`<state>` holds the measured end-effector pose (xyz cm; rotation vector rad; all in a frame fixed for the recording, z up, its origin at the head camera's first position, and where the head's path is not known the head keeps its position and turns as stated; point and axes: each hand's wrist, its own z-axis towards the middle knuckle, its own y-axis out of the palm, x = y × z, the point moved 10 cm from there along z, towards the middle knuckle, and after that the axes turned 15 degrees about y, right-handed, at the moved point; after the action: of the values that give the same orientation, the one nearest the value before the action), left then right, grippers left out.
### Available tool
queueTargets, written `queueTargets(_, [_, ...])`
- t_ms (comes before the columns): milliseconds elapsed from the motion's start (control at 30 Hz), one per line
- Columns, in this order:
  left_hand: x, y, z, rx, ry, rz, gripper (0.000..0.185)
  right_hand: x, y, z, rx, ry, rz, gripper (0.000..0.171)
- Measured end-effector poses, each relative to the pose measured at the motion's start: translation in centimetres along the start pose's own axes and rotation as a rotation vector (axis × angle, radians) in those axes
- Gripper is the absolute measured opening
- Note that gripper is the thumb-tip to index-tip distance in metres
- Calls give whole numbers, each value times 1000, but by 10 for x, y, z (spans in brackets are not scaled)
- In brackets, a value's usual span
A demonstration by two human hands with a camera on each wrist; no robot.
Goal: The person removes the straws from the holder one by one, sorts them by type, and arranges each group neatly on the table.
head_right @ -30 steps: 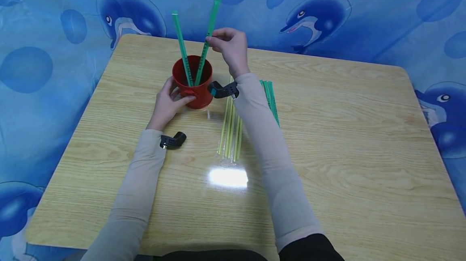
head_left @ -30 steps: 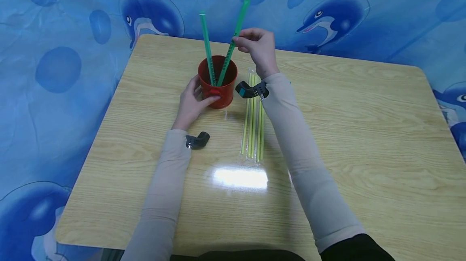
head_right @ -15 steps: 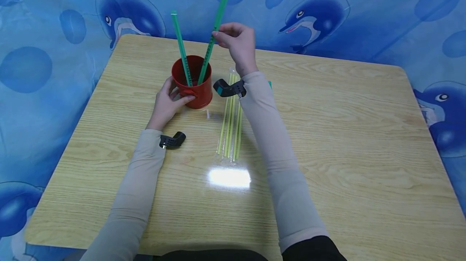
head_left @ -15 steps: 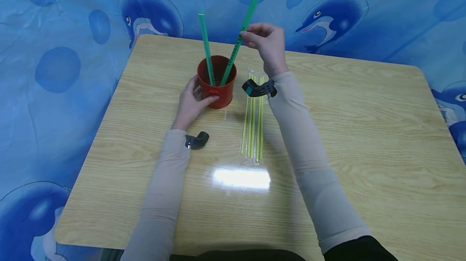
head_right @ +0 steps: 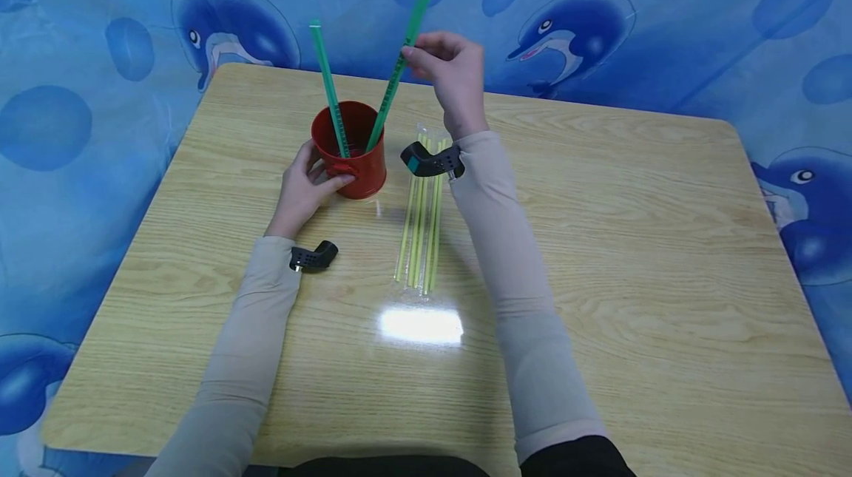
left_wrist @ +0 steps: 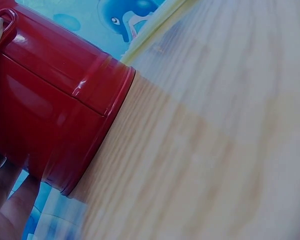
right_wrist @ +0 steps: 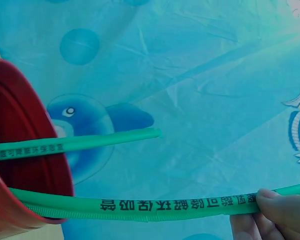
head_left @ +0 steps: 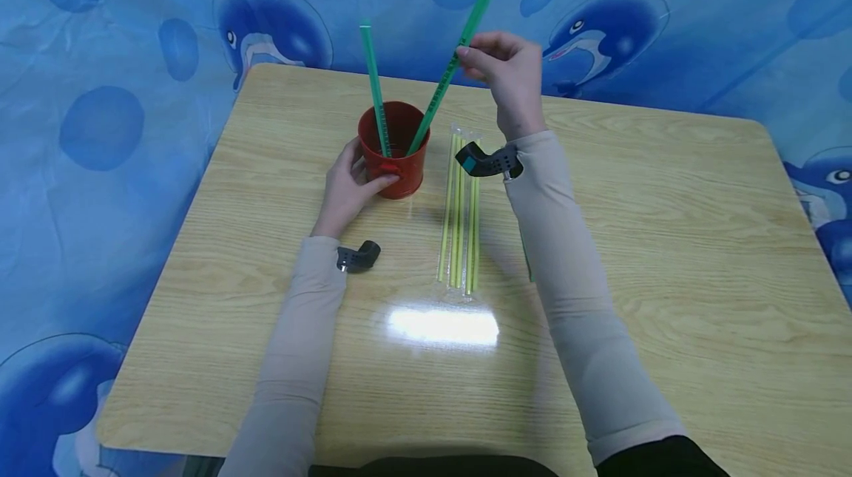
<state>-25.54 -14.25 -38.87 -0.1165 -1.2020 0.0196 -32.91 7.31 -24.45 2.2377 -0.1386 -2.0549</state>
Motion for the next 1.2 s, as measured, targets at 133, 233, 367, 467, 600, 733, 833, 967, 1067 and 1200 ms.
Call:
queueTargets(133, [5, 1, -1, -9, -20, -7, 76, -8, -6, -6, 6, -25, 46, 4])
queueTargets(233, [6, 1, -1, -8, -23, -11, 76, -12, -10, -11, 12, -41, 78, 5])
queueTargets(367, [0, 0, 0, 0, -7, -9, 76, -19, -13, -18, 8, -74, 110, 5])
queueTargets(467, [0, 0, 0, 0, -6, -4, 75, -24, -14, -23, 2, -99, 131, 5])
queueTargets(600, [1, 0, -1, -1, -25, -9, 75, -32, -16, -29, -2, -119, 154, 4])
queueTargets(733, [14, 1, -3, -5, -43, -14, 74, -38, -19, -34, -5, -131, 175, 4])
queueTargets(833, [26, 2, -4, -11, -47, -4, 74, -40, -22, -37, -10, -135, 208, 4])
queueTargets(967, [31, 2, -4, -13, -48, 9, 74, -42, -26, -41, -14, -139, 244, 4])
queueTargets(1067, [32, 1, -5, -14, -49, 10, 73, -42, -28, -44, -11, -142, 256, 5])
queueTargets(1200, [32, 1, -5, -16, -45, 8, 74, -44, -30, -48, -13, -147, 264, 6])
